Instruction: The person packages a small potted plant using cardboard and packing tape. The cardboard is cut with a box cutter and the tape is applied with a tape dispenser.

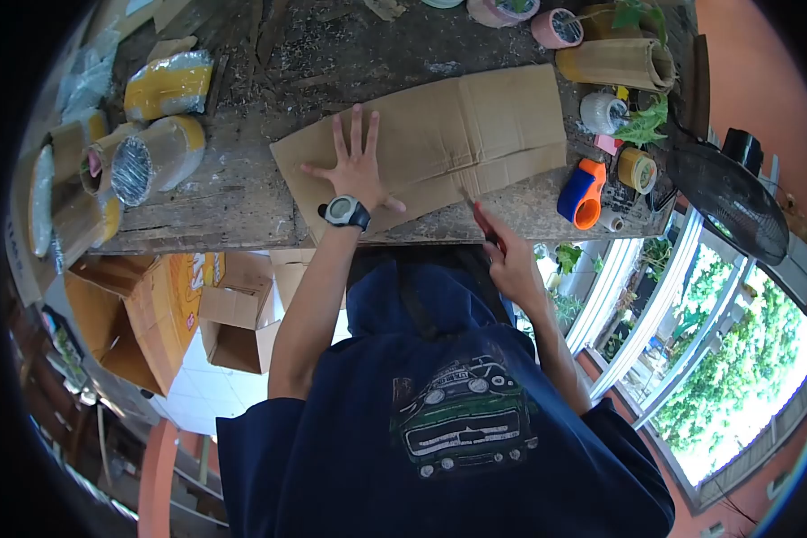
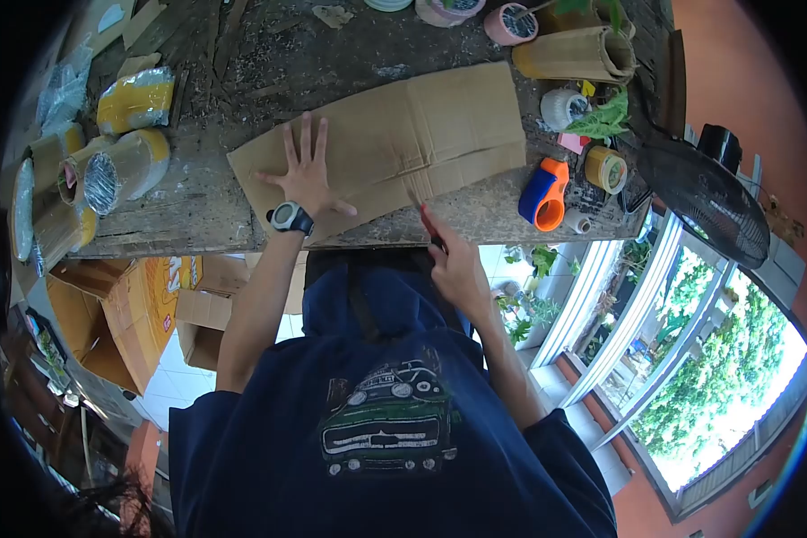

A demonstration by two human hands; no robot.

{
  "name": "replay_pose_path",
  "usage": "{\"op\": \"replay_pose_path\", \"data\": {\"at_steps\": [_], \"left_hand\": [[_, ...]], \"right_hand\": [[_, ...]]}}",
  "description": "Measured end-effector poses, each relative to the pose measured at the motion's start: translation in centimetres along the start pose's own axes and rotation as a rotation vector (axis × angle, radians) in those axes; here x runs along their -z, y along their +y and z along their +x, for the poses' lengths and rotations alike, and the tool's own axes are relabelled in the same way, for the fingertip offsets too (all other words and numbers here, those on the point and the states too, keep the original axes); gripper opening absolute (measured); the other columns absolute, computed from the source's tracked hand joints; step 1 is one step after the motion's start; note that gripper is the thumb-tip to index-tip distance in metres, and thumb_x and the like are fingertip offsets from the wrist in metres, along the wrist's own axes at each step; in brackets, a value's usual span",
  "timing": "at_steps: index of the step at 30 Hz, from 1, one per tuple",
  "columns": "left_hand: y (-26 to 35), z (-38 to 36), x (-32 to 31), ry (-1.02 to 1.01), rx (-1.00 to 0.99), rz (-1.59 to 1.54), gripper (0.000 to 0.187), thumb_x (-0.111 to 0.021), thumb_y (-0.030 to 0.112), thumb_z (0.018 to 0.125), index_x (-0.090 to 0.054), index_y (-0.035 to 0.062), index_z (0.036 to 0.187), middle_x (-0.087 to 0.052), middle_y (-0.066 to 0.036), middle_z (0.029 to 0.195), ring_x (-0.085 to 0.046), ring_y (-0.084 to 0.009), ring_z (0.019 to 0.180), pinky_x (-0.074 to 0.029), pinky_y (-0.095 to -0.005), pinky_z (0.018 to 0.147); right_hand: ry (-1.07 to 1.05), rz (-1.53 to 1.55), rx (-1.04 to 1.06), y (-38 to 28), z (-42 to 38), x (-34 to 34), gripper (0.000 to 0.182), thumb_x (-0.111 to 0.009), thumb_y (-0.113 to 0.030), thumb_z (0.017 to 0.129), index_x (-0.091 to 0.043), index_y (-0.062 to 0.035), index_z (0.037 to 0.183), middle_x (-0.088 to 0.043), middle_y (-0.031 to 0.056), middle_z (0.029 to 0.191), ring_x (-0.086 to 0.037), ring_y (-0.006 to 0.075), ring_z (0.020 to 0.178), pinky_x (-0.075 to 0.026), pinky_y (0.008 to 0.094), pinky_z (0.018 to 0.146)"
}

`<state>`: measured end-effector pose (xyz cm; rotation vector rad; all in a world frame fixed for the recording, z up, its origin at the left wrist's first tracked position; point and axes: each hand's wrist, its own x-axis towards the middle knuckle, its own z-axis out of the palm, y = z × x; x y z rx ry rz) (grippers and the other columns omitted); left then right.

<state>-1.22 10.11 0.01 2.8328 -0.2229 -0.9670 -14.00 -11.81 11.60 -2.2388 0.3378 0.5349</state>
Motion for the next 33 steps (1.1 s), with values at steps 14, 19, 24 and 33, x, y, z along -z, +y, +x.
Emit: {"op": "replay_pose_path", "data": {"at_steps": [14, 19, 24, 33], "left_hand": [[4.4, 2.2, -0.1, 0.081, -0.057, -0.181, 0.163, -0.092, 0.064, 0.033, 0.006, 0.0282, 0.159, 0.018, -0.007, 0.165, 0.016, -0.0447, 0.148, -0.017, -0.0935, 0.087], [4.8, 2.8, -0.6, 0.038, 0.002, -0.089, 0.166, -0.091, 0.067, 0.03, 0.008, 0.03, 0.158, 0.019, -0.005, 0.165, 0.019, -0.0442, 0.148, -0.016, -0.0942, 0.086], [4.9, 2.6, -0.4, 0.026, 0.019, -0.071, 0.164, -0.091, 0.066, 0.032, 0.009, 0.0324, 0.158, 0.019, -0.003, 0.165, 0.02, -0.0435, 0.148, -0.016, -0.0943, 0.086], [3.7, 0.3, 0.5, -0.059, 0.009, 0.11, 0.164, -0.092, 0.063, 0.033, 0.009, 0.0325, 0.158, 0.019, -0.002, 0.165, 0.016, -0.0424, 0.149, -0.02, -0.0931, 0.088]], "right_hand": [[0.095, -0.201, 0.099, -4.4, 14.2, -2.9, 0.051, -0.06, -0.003, 0.089, -0.048, -0.009, 0.139, -0.065, 0.0312, 0.094, -0.062, 0.0504, 0.092, -0.046, 0.0556, 0.076], [0.124, -0.164, 0.175, -2.9, 14.5, -3.4, 0.052, -0.06, -0.001, 0.088, -0.049, -0.0094, 0.138, -0.065, 0.0313, 0.093, -0.061, 0.0505, 0.092, -0.047, 0.0551, 0.077], [0.083, -0.203, 0.091, -0.9, 8.2, -3.0, 0.058, -0.06, 0.0, 0.086, -0.047, -0.0111, 0.141, -0.066, 0.0303, 0.093, -0.064, 0.0492, 0.091, -0.049, 0.0556, 0.078], [0.094, 0.02, -0.074, 2.7, -2.2, 0.4, 0.052, -0.062, 0.002, 0.087, -0.052, -0.0083, 0.137, -0.065, 0.0281, 0.115, -0.063, 0.0448, 0.109, -0.051, 0.0437, 0.089]]}}
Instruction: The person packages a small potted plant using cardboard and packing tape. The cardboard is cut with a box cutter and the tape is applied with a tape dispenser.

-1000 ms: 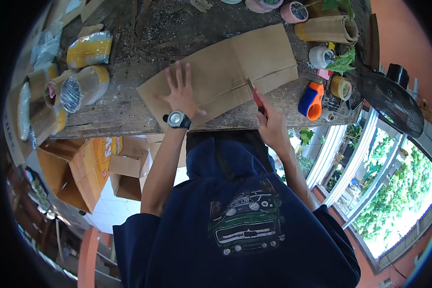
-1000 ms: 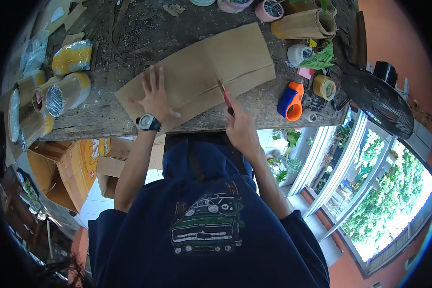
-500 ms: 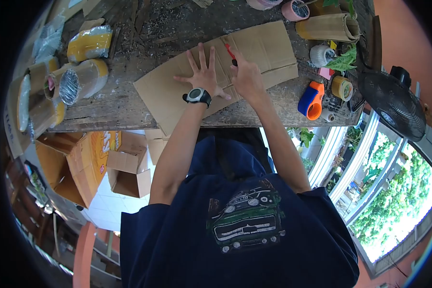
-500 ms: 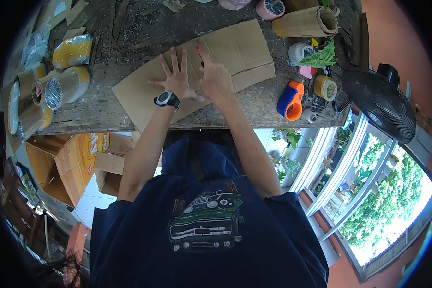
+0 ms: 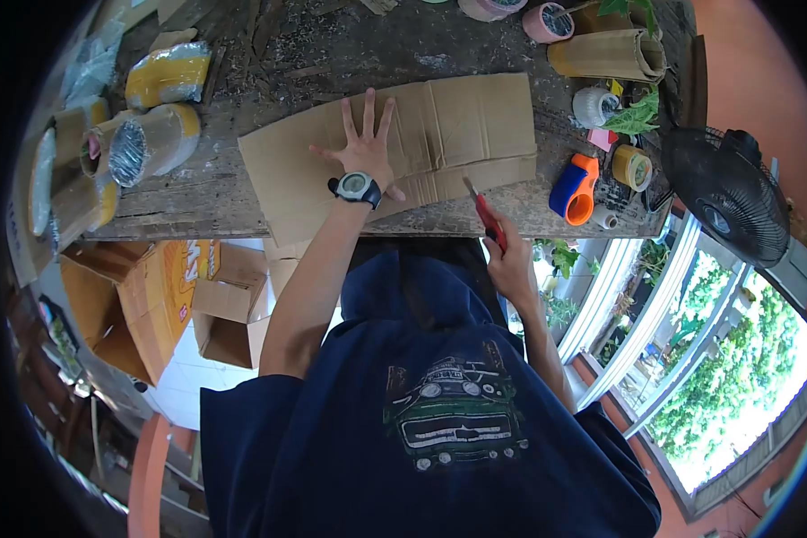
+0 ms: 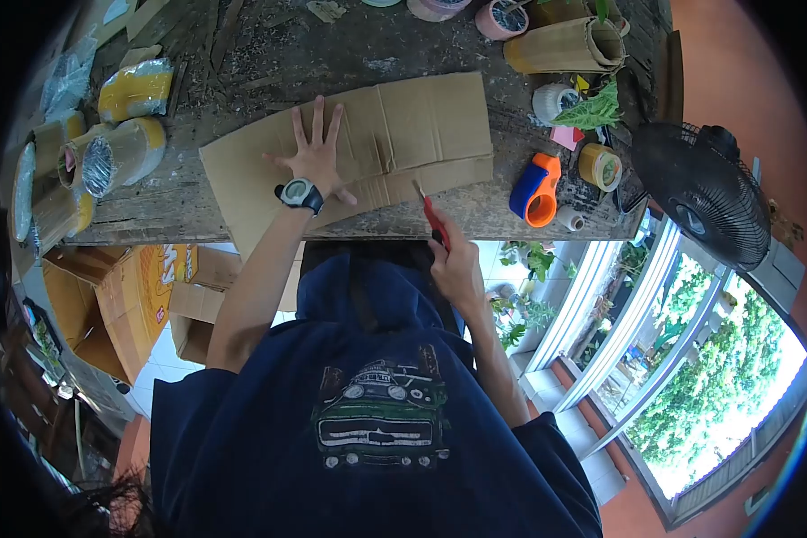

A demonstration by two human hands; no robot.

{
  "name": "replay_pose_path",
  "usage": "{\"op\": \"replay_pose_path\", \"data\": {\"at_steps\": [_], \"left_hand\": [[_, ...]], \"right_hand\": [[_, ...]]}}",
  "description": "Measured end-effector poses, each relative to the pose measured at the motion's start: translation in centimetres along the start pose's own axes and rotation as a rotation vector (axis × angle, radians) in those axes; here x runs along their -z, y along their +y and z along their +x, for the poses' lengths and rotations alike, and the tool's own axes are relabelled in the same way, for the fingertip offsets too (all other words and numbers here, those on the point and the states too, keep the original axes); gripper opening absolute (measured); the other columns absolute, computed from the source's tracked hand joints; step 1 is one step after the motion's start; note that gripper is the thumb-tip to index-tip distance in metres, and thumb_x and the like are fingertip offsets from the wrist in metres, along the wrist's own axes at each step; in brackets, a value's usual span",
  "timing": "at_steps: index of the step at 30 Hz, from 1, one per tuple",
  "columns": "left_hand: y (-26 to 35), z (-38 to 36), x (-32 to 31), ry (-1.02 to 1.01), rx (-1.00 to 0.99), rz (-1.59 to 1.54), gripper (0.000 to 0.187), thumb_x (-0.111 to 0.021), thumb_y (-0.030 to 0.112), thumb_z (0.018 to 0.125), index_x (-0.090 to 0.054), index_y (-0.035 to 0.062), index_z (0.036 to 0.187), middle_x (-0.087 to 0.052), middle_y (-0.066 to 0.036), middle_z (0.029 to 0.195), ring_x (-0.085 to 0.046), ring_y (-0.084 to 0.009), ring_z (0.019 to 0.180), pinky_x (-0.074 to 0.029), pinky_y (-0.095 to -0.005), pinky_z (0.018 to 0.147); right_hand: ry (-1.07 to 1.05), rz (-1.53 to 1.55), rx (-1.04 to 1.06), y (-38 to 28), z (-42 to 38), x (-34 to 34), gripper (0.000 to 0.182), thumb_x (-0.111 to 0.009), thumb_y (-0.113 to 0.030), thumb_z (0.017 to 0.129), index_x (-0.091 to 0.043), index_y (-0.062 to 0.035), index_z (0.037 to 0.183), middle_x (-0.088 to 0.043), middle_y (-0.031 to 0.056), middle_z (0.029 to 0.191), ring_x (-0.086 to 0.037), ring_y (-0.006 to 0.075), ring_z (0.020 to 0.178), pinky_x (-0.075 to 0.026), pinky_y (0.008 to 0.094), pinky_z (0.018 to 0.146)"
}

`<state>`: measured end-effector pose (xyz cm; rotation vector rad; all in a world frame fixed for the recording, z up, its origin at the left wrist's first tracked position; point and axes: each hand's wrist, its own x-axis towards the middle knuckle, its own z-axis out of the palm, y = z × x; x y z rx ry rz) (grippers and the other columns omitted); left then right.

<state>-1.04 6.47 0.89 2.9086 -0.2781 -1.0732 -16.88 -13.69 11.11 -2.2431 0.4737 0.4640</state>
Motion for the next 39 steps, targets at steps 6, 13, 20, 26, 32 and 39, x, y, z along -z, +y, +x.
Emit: {"op": "replay_pose_path", "data": {"at_steps": [6, 13, 20, 26, 32, 39], "left_hand": [[0.1, -1.5, -0.6, 0.073, -0.036, -0.003, 0.162, -0.092, 0.062, 0.031, 0.002, 0.0285, 0.159, 0.014, -0.002, 0.166, 0.014, -0.0417, 0.15, -0.02, -0.0926, 0.089], [0.6, 1.0, -2.0, 0.159, -0.114, -0.092, 0.164, -0.092, 0.062, 0.029, -0.001, 0.026, 0.159, 0.011, -0.001, 0.166, 0.015, -0.0414, 0.15, -0.018, -0.0931, 0.089], [0.5, 1.0, -1.6, 0.113, -0.097, -0.132, 0.168, -0.093, 0.06, 0.026, 0.003, 0.0233, 0.159, 0.014, 0.002, 0.166, 0.016, -0.0391, 0.15, -0.015, -0.0938, 0.089], [0.5, 0.9, -1.6, 0.127, -0.103, -0.166, 0.169, -0.093, 0.059, 0.026, 0.004, 0.0228, 0.159, 0.012, 0.002, 0.166, 0.016, -0.0386, 0.15, -0.014, -0.094, 0.089], [0.3, 1.0, -1.9, 0.145, -0.131, -0.17, 0.171, -0.092, 0.062, 0.024, 0.006, 0.0235, 0.159, 0.015, 0.001, 0.166, 0.019, -0.0424, 0.148, -0.014, -0.0955, 0.084], [0.5, 1.3, -2.1, 0.141, -0.099, -0.168, 0.165, -0.088, 0.071, 0.029, 0.002, 0.0259, 0.159, 0.012, 0.0, 0.166, 0.017, -0.0411, 0.149, -0.011, -0.0957, 0.084]], "right_hand": [[0.052, -0.047, 0.211, -4.1, 6.3, -4.0, 0.058, -0.058, -0.001, 0.09, -0.043, -0.0112, 0.145, -0.067, 0.0287, 0.1, -0.064, 0.0486, 0.095, -0.05, 0.0506, 0.081], [0.005, -0.188, 0.184, -6.7, 12.3, -7.3, 0.06, -0.056, -0.005, 0.092, -0.038, -0.0121, 0.149, -0.065, 0.0318, 0.095, -0.062, 0.051, 0.09, -0.047, 0.0571, 0.077], [-0.129, -0.195, 0.033, -3.3, 2.4, -6.2, 0.064, -0.059, -0.003, 0.089, -0.04, -0.0116, 0.149, -0.064, 0.0351, 0.089, -0.063, 0.0519, 0.086, -0.047, 0.0582, 0.076], [-0.136, -0.15, 0.016, -2.8, 0.0, -3.2, 0.061, -0.059, -0.002, 0.087, -0.045, -0.0094, 0.145, -0.065, 0.0321, 0.091, -0.063, 0.0509, 0.086, -0.05, 0.0531, 0.077], [-0.019, -0.193, 0.114, -7.3, 12.0, -5.6, 0.058, -0.057, 0.0, 0.088, -0.047, -0.0083, 0.144, -0.064, 0.0332, 0.102, -0.061, 0.0509, 0.094, -0.049, 0.0517, 0.078], [-0.225, -0.247, -0.101, -0.7, -2.1, -2.7, 0.061, -0.059, 0.002, 0.086, -0.049, -0.012, 0.143, -0.065, 0.0317, 0.096, -0.063, 0.0491, 0.091, -0.05, 0.0512, 0.079]]}}
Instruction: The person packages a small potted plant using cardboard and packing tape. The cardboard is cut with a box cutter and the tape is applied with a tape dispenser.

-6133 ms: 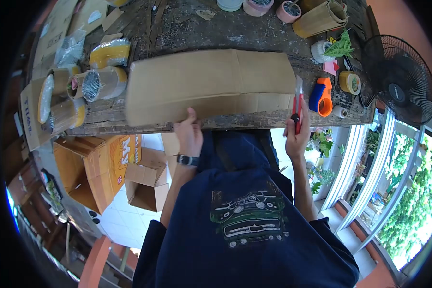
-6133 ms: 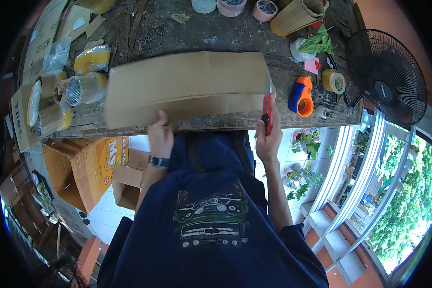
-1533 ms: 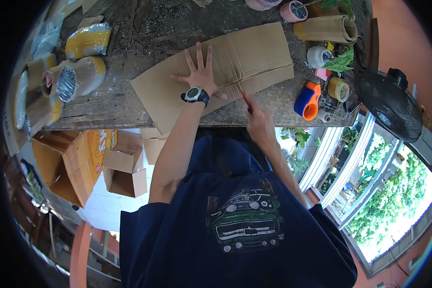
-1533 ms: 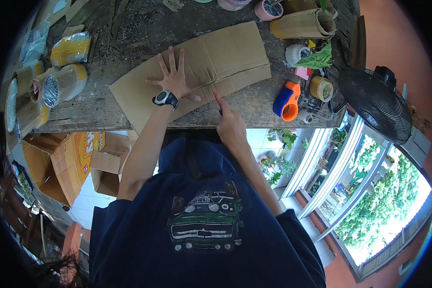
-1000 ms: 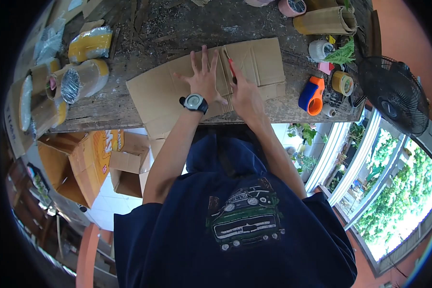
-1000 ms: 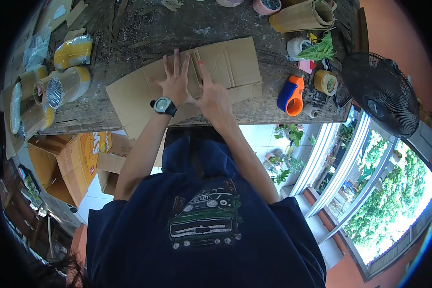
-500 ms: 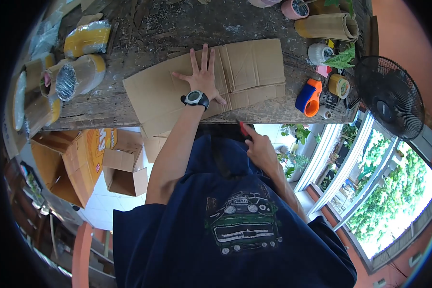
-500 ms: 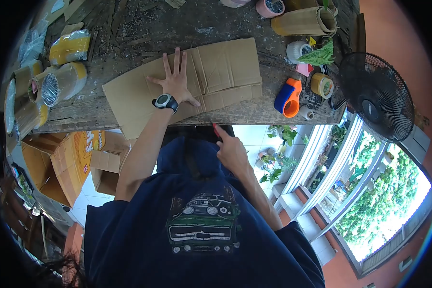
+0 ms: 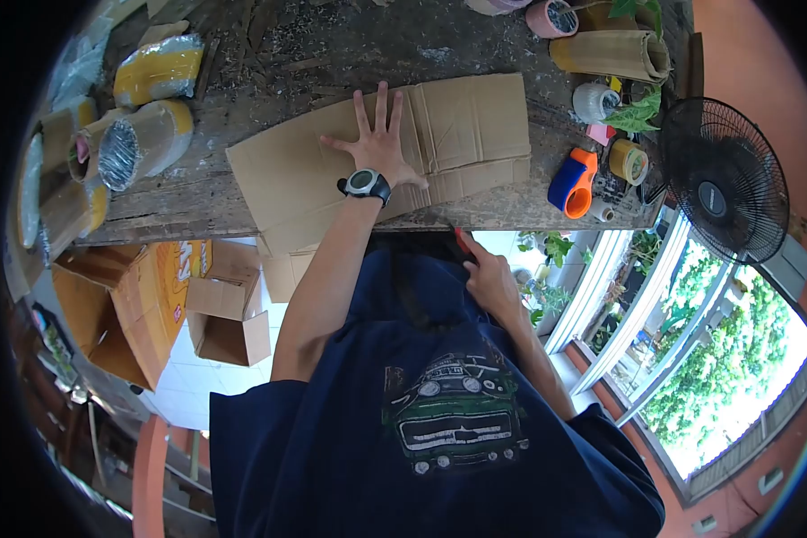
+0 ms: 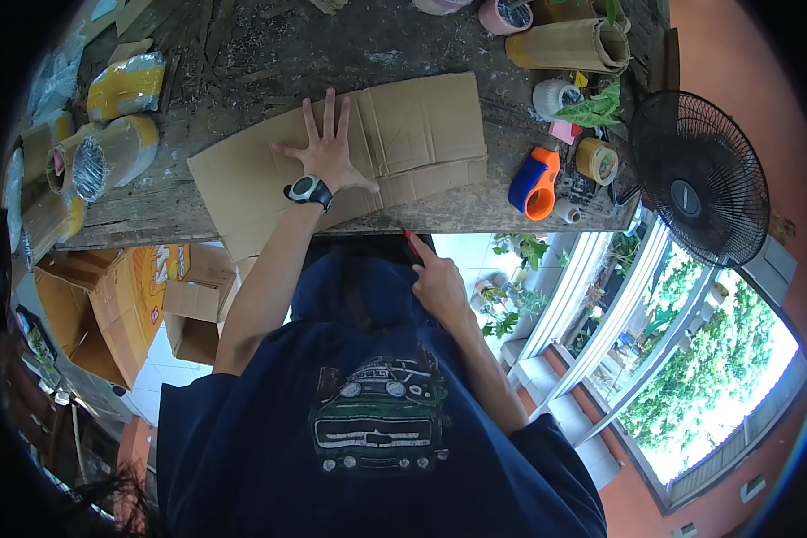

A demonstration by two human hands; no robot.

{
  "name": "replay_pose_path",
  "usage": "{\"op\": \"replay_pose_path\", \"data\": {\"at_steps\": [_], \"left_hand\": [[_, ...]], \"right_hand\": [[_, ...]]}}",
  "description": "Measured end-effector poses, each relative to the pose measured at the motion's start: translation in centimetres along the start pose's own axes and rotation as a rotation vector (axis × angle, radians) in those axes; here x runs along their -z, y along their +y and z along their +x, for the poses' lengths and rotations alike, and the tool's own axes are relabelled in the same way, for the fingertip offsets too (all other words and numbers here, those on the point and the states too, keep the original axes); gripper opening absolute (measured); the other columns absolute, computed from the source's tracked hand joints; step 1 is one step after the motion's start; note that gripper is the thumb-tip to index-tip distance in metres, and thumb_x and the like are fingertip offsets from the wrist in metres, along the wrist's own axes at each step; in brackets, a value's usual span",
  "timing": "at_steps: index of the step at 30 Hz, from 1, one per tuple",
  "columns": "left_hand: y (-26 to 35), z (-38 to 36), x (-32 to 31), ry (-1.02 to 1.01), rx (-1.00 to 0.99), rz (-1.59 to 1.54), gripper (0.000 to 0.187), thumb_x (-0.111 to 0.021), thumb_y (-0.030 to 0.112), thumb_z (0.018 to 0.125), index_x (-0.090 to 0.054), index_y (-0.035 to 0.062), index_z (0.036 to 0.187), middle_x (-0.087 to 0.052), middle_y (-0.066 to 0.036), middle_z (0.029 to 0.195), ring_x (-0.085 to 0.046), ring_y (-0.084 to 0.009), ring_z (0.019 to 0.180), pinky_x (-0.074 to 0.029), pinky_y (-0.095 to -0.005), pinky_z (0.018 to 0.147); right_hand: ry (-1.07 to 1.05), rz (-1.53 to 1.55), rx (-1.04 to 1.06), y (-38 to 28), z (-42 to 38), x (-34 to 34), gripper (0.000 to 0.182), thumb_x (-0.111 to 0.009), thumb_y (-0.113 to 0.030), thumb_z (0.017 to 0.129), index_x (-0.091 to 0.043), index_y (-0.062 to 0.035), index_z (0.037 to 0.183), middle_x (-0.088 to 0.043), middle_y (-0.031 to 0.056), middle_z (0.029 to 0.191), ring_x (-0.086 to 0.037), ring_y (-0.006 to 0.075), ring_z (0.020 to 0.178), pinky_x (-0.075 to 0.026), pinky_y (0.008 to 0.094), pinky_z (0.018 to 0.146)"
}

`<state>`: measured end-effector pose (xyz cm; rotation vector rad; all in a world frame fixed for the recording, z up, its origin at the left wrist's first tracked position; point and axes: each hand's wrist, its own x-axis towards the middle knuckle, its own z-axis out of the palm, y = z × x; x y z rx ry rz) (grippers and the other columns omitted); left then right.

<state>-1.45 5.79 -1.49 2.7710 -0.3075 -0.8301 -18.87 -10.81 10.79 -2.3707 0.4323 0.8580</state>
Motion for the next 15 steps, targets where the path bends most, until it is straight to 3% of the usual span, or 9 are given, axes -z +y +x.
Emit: {"op": "replay_pose_path", "data": {"at_steps": [1, 4, 8, 11, 13, 15], "left_hand": [[0.0, 0.0, -0.4, 0.034, 0.0, -0.018, 0.163, -0.086, 0.073, 0.03, 0.002, 0.026, 0.16, 0.011, 0.0, 0.166, 0.017, -0.041, 0.149, -0.01, -0.0957, 0.084], [0.1, 0.1, -0.8, 0.071, 0.004, -0.016, 0.16, -0.081, 0.079, 0.033, -0.001, 0.0257, 0.16, 0.01, -0.001, 0.167, 0.016, -0.0405, 0.15, -0.01, -0.0954, 0.084], [0.4, -0.2, -0.4, 0.061, 0.015, -0.018, 0.154, -0.083, 0.076, 0.036, -0.004, 0.0286, 0.16, 0.01, 0.001, 0.167, 0.017, -0.0385, 0.15, -0.012, -0.0942, 0.088], [0.7, -0.3, -0.1, 0.035, 0.038, 0.007, 0.154, -0.083, 0.076, 0.036, -0.003, 0.0296, 0.159, 0.011, 0.002, 0.166, 0.017, -0.0375, 0.15, -0.012, -0.094, 0.089], [0.9, -0.1, 0.4, 0.014, 0.059, 0.014, 0.155, -0.083, 0.076, 0.036, -0.002, 0.0301, 0.159, 0.013, 0.003, 0.166, 0.018, -0.0366, 0.15, -0.013, -0.0937, 0.089], [1.1, -0.2, 0.5, -0.013, 0.071, 0.014, 0.155, -0.083, 0.076, 0.037, -0.001, 0.0305, 0.159, 0.014, 0.004, 0.166, 0.018, -0.0358, 0.15, -0.013, -0.0934, 0.09]], "right_hand": [[-0.051, 0.0, -0.042, 0.2, -0.5, 0.2, 0.058, -0.059, 0.003, 0.086, -0.051, -0.0116, 0.142, -0.065, 0.0318, 0.103, -0.062, 0.0486, 0.096, -0.05, 0.0491, 0.082], [0.246, 0.19, 0.202, -1.8, 3.4, 1.8, 0.054, -0.059, 0.001, 0.087, -0.054, -0.0115, 0.139, -0.065, 0.0313, 0.102, -0.061, 0.0487, 0.098, -0.05, 0.0482, 0.082], [0.362, 0.059, 0.251, -5.7, 12.6, 3.7, 0.056, -0.057, -0.002, 0.088, -0.049, -0.0132, 0.143, -0.065, 0.0296, 0.104, -0.062, 0.0498, 0.095, -0.05, 0.0501, 0.08], [0.264, 0.0, 0.19, -5.0, 12.4, 2.9, 0.06, -0.056, 0.0, 0.089, -0.046, -0.0154, 0.146, -0.065, 0.0301, 0.105, -0.061, 0.0501, 0.095, -0.049, 0.0517, 0.08], [0.258, 0.072, 0.253, -1.6, 8.4, 1.1, 0.06, -0.059, -0.004, 0.088, -0.046, -0.0137, 0.146, -0.064, 0.0317, 0.085, -0.063, 0.0499, 0.084, -0.046, 0.0573, 0.076], [0.149, 0.054, 0.132, 1.2, 3.1, 0.4, 0.063, -0.059, -0.001, 0.086, -0.047, -0.0143, 0.146, -0.065, 0.0318, 0.088, -0.064, 0.0493, 0.086, -0.048, 0.0564, 0.077]]}}
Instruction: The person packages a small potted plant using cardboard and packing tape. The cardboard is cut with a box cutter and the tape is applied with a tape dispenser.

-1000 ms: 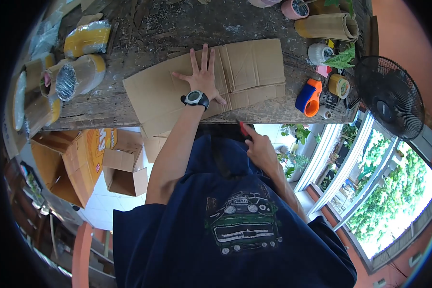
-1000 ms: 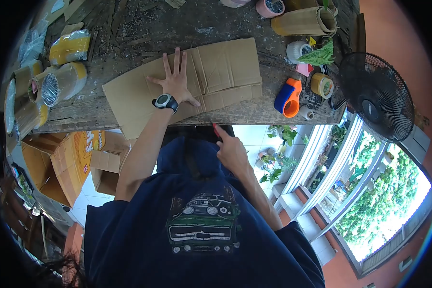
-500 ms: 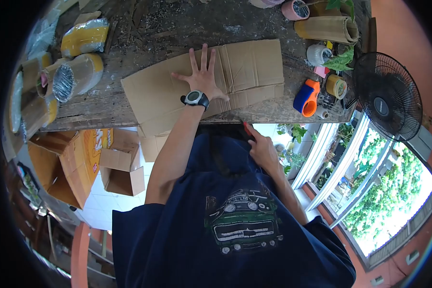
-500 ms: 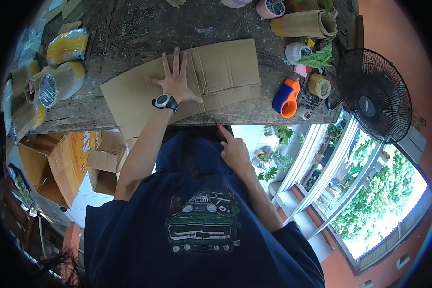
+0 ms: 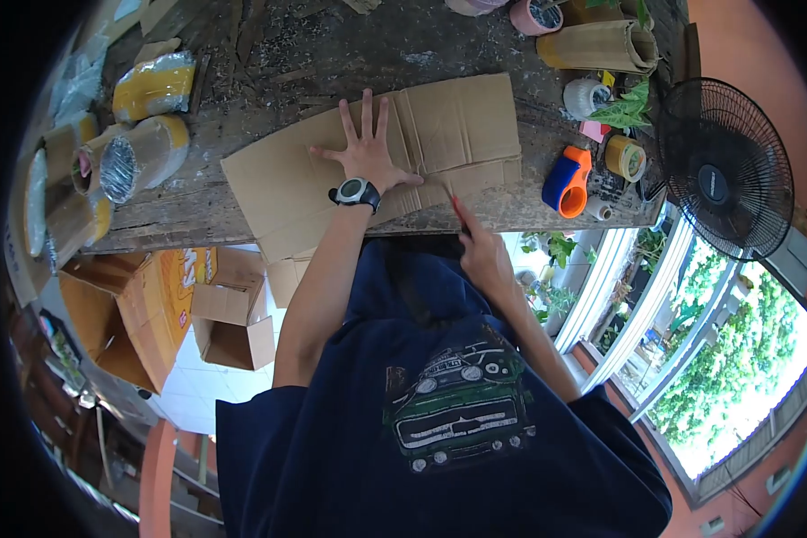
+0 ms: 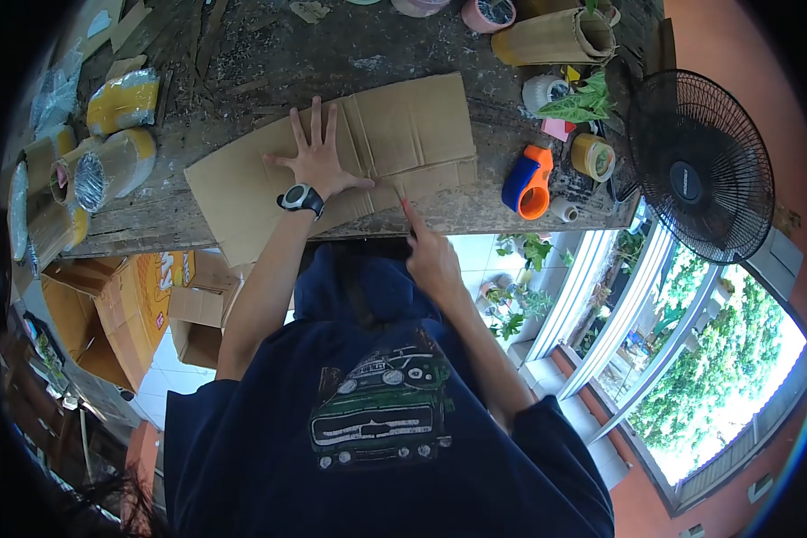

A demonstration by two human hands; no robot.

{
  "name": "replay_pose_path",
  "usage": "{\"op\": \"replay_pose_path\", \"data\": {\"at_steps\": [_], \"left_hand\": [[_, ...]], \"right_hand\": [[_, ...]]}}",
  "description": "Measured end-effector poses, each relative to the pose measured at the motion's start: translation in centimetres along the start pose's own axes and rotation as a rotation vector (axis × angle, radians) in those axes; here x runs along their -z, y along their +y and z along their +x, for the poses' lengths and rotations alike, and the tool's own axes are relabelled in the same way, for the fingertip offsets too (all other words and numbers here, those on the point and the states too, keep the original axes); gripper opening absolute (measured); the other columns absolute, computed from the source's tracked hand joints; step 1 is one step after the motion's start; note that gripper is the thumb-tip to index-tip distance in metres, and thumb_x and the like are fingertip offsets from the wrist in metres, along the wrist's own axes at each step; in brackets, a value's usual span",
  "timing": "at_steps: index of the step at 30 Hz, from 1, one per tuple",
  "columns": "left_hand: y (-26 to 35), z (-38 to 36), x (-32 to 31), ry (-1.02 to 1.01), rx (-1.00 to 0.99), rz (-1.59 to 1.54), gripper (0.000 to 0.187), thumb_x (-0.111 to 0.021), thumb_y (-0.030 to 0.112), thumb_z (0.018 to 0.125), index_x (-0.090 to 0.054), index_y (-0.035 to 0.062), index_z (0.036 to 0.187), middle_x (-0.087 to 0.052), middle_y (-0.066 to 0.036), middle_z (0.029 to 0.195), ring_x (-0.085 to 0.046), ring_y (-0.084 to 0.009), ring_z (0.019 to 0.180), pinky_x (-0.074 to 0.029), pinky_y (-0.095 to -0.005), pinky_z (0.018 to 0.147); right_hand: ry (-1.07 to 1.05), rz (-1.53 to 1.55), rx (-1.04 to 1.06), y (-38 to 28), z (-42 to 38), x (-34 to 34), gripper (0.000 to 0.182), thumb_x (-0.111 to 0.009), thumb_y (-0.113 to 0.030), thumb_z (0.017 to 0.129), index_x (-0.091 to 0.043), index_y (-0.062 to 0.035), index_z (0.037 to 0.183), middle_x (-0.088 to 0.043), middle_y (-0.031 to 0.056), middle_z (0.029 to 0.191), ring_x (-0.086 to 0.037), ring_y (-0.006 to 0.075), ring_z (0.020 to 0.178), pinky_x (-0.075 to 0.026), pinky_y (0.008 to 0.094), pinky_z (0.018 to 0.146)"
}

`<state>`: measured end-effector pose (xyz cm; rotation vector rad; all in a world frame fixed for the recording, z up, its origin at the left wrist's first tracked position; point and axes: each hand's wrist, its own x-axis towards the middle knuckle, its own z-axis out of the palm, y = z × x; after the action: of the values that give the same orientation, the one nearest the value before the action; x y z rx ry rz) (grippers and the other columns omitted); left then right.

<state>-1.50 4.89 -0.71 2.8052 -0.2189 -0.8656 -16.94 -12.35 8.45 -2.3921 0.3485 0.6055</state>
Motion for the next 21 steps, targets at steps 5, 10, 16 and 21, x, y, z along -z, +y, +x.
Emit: {"op": "replay_pose_path", "data": {"at_steps": [5, 10, 16, 21], "left_hand": [[0.4, -0.1, 0.2, -0.011, 0.021, 0.026, 0.155, -0.083, 0.076, 0.037, 0.001, 0.0303, 0.159, 0.015, 0.004, 0.166, 0.019, -0.0352, 0.15, -0.014, -0.0929, 0.091], [0.2, 0.2, -0.2, 0.006, 0.018, 0.031, 0.157, -0.083, 0.077, 0.036, 0.001, 0.0291, 0.159, 0.015, 0.004, 0.166, 0.02, -0.0362, 0.15, -0.016, -0.0928, 0.09], [0.5, 0.4, -0.6, -0.008, 0.009, 0.062, 0.16, -0.081, 0.08, 0.035, 0.004, 0.0263, 0.159, 0.016, 0.001, 0.166, 0.021, -0.0398, 0.149, -0.017, -0.0926, 0.088], [0.9, 0.3, -0.3, -0.024, 0.018, 0.069, 0.161, -0.081, 0.08, 0.035, 0.005, 0.0249, 0.159, 0.018, 0.0, 0.165, 0.022, -0.0402, 0.148, -0.016, -0.0926, 0.087]], "right_hand": [[0.032, 0.094, 0.126, 0.3, 1.4, 2.2, 0.064, -0.058, 0.0, 0.085, -0.045, -0.0141, 0.146, -0.065, 0.032, 0.091, -0.062, 0.0506, 0.088, -0.048, 0.0559, 0.078], [0.181, 0.05, 0.183, -2.8, 11.5, 2.2, 0.065, -0.058, -0.001, 0.084, -0.043, -0.0125, 0.147, -0.065, 0.0317, 0.091, -0.062, 0.0508, 0.087, -0.047, 0.0576, 0.077], [-0.016, 0.006, -0.032, 1.5, 1.0, 1.6, 0.067, -0.059, 0.0, 0.083, -0.044, -0.0138, 0.147, -0.065, 0.0298, 0.082, -0.062, 0.0514, 0.082, -0.048, 0.058, 0.076], [0.032, 0.109, 0.008, 3.0, -0.2, 2.8, 0.064, -0.058, 0.001, 0.083, -0.048, -0.0125, 0.144, -0.065, 0.0291, 0.081, -0.064, 0.0487, 0.08, -0.05, 0.0557, 0.074]]}}
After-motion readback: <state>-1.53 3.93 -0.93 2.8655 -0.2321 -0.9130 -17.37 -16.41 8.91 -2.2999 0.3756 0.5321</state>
